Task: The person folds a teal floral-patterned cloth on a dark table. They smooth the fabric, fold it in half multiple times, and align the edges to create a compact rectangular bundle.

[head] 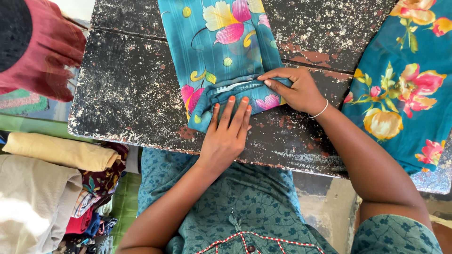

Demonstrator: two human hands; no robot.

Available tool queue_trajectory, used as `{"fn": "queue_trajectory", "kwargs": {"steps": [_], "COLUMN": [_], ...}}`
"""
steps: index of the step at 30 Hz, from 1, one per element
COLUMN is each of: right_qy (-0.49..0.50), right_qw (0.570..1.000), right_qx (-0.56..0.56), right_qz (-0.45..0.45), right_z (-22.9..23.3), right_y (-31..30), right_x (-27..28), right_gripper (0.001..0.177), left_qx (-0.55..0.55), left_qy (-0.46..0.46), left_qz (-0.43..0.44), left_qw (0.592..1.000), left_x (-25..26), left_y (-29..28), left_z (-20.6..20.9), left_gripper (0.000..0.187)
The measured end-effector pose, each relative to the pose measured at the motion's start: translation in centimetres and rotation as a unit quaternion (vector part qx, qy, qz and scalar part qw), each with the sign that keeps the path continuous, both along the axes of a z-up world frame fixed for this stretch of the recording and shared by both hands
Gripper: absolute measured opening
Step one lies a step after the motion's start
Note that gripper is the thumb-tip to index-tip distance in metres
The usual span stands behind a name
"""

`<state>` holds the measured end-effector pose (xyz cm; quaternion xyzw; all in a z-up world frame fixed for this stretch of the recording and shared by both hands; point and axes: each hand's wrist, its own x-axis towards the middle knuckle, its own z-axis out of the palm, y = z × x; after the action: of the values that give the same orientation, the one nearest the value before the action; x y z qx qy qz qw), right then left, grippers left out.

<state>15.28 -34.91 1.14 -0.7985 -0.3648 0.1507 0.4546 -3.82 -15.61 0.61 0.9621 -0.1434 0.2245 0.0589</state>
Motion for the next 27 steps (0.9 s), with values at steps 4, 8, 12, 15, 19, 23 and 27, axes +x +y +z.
{"fn": "queue_trajectory", "kwargs": {"steps": [4,8,12,15,19,23,27], "right_qy": [-0.042,-0.266,-0.533,-0.58,-0.601,-0.577,-0.48], "right_qw": [0.999,0.959,0.842,0.793,0.772,0.788,0.857], "right_qx": [0.008,-0.082,-0.038,-0.102,-0.143,-0.155,-0.127], "right_qz": [-0.003,-0.061,0.074,0.156,0.151,0.147,0.14], "right_z": [0.9,2.9,4.3,4.2,3.7,3.4,3.5], "right_y": [0.2,-0.1,0.9,1.7,2.2,2.3,2.4], "right_x": [-0.5,-1.5,-3.0,-3.9,-3.8,-3.8,-4.0], "right_gripper": [0.023,0.044,0.053,0.053,0.053,0.055,0.057], "left_qx": [0.009,-0.016,0.006,-0.025,-0.012,-0.1,-0.208], "left_qy": [0.027,0.025,0.041,0.056,0.065,0.078,0.182], "left_qz": [0.018,0.024,0.027,0.028,0.042,0.003,-0.047], "left_qw": [0.999,0.999,0.999,0.998,0.997,0.992,0.96], "left_x": [0.6,1.4,1.6,1.5,2.0,3.5,4.8], "left_y": [-0.2,0.2,0.7,0.7,0.5,1.9,4.3], "left_z": [-0.3,-0.9,-0.7,-0.5,0.1,1.7,3.9], "left_gripper": [0.056,0.054,0.058,0.056,0.057,0.052,0.049]}}
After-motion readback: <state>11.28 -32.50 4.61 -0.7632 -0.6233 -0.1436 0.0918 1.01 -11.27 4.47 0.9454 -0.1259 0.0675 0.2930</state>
